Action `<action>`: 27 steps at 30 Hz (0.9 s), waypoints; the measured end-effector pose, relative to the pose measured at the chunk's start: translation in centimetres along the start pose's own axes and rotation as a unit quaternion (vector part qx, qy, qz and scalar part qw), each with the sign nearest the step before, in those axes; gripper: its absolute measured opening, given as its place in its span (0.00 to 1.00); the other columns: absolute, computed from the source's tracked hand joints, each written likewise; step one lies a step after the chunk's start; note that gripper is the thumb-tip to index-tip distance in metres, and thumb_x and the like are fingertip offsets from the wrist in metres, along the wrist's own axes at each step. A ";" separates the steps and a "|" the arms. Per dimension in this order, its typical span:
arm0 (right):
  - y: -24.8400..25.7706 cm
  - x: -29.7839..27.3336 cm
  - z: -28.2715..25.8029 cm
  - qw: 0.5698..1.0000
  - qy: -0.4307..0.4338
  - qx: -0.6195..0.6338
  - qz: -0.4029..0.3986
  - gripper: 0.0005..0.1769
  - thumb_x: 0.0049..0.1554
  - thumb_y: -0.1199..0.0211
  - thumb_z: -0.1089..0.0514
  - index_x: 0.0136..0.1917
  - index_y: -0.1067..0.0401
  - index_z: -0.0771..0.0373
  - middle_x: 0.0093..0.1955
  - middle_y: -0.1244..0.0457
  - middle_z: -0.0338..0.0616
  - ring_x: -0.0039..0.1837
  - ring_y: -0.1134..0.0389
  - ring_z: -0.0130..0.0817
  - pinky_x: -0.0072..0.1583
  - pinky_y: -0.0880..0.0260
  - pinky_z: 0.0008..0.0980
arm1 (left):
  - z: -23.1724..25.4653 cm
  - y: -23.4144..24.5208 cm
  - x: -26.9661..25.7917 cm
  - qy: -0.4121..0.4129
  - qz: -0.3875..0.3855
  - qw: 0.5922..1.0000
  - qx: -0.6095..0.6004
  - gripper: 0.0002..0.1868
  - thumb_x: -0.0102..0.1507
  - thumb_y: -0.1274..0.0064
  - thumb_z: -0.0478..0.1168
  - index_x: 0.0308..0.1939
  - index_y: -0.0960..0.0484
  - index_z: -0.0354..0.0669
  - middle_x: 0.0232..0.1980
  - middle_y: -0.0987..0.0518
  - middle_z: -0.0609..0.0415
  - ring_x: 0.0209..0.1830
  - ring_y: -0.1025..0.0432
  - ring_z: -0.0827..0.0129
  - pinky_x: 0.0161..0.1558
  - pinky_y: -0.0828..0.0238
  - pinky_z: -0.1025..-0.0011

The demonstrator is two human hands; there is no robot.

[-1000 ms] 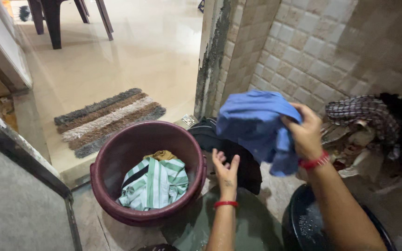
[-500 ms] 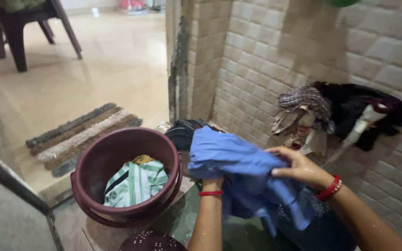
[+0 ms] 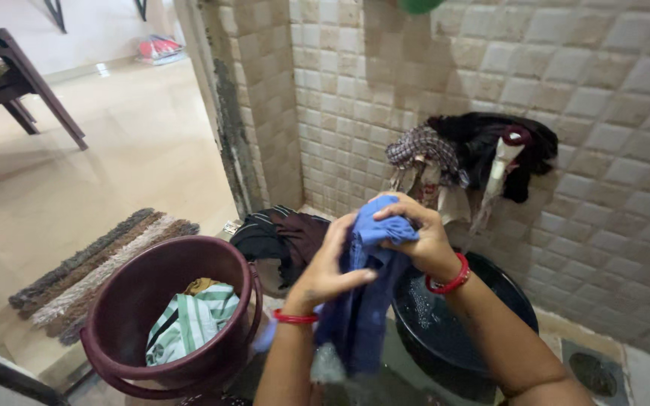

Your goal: The person washes clothes by hand in a black basin filled with soapy water. They scrub and rinse several garments, then transfer them to a maroon bucket. The person also rinses the basin and bucket with running water from a wall tap.

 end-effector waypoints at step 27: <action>-4.3 -3.2 16.0 0.800 -0.224 0.555 0.044 0.45 0.54 0.31 0.35 0.75 0.43 0.56 0.70 0.43 0.58 0.67 0.38 0.49 0.63 0.31 0.44 | -15.1 -17.0 -7.0 0.246 -0.039 0.503 -0.828 0.37 0.63 0.41 0.55 0.65 0.35 0.33 0.42 0.24 0.45 0.44 0.24 0.53 0.59 0.31 0.49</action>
Point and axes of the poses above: each hand's wrist, its own x-axis towards the middle knuckle, its own y-axis out of the back of the hand, z = x × y, the point moved 2 cm from there along x, towards the middle knuckle
